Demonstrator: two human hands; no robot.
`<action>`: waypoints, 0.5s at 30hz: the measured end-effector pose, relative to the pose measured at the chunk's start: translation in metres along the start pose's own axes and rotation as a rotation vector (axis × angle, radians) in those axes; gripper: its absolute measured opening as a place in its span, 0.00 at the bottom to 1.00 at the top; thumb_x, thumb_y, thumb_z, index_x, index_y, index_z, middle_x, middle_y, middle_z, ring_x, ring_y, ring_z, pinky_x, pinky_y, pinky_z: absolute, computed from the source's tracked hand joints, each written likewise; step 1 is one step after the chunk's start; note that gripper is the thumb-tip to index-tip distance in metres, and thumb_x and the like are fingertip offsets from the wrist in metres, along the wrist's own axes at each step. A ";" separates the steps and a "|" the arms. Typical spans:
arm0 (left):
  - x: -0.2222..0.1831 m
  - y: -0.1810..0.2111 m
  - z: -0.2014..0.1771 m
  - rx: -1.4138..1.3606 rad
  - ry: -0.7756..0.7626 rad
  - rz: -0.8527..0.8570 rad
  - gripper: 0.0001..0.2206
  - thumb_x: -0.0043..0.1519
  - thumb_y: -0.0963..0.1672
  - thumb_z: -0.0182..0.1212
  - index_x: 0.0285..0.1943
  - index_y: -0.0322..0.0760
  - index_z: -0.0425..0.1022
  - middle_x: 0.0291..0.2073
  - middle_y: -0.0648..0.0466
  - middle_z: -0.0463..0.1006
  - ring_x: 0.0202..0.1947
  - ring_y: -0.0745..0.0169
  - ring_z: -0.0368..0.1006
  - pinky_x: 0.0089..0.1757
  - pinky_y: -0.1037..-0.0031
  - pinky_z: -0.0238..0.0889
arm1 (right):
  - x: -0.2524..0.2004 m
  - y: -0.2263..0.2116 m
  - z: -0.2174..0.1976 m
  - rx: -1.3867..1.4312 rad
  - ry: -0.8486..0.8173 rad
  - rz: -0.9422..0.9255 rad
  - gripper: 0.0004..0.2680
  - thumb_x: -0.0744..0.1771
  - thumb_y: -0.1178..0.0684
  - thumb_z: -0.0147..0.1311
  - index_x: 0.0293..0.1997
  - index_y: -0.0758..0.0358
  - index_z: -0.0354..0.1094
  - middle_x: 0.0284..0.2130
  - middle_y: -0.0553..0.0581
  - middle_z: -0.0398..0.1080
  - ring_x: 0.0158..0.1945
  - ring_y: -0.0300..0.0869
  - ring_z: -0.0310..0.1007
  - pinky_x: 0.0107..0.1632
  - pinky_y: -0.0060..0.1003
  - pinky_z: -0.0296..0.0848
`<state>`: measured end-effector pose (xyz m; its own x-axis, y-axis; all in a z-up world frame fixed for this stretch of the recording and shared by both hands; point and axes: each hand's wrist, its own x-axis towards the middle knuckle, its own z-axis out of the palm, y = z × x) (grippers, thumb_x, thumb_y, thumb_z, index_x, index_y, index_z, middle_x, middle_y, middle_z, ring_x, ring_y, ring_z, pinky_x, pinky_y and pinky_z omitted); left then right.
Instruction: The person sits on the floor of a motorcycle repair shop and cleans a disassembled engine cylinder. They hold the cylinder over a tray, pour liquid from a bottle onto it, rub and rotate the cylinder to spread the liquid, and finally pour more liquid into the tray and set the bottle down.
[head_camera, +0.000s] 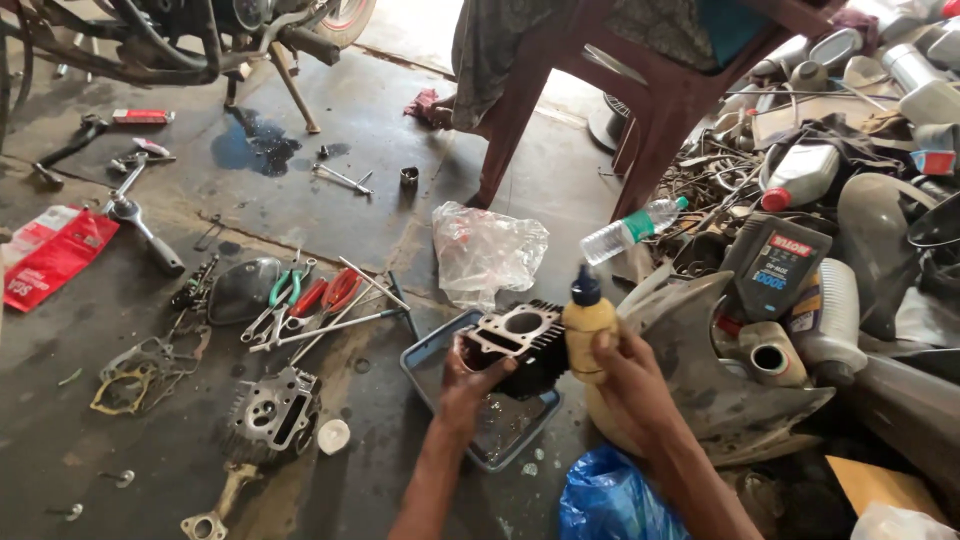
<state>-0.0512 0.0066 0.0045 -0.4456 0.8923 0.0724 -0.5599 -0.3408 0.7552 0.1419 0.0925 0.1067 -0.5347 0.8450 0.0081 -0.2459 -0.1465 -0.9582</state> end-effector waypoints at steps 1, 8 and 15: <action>0.003 0.001 -0.003 0.000 0.000 0.000 0.36 0.47 0.43 0.79 0.65 0.26 0.66 0.51 0.46 0.80 0.51 0.57 0.77 0.52 0.69 0.74 | 0.002 0.001 0.001 0.000 0.000 0.000 0.19 0.69 0.53 0.52 0.68 0.68 0.60 0.57 0.58 0.69 0.60 0.43 0.69 0.62 0.42 0.67; 0.005 -0.004 -0.023 0.173 0.090 -0.139 0.42 0.43 0.47 0.81 0.68 0.34 0.63 0.54 0.47 0.78 0.53 0.58 0.75 0.52 0.68 0.71 | 0.014 0.005 0.020 -0.039 -0.064 0.126 0.19 0.68 0.53 0.54 0.67 0.69 0.61 0.56 0.56 0.71 0.58 0.40 0.70 0.60 0.37 0.69; 0.003 -0.002 -0.022 0.133 0.145 -0.153 0.44 0.43 0.48 0.80 0.69 0.32 0.60 0.55 0.45 0.76 0.55 0.53 0.74 0.54 0.66 0.68 | 0.024 0.016 0.015 -0.065 -0.113 0.156 0.21 0.68 0.50 0.54 0.69 0.68 0.60 0.55 0.56 0.71 0.57 0.39 0.71 0.58 0.37 0.70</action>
<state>-0.0668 0.0030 -0.0108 -0.4637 0.8755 -0.1361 -0.5362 -0.1550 0.8298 0.1130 0.1024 0.0957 -0.6506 0.7509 -0.1130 -0.1024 -0.2342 -0.9668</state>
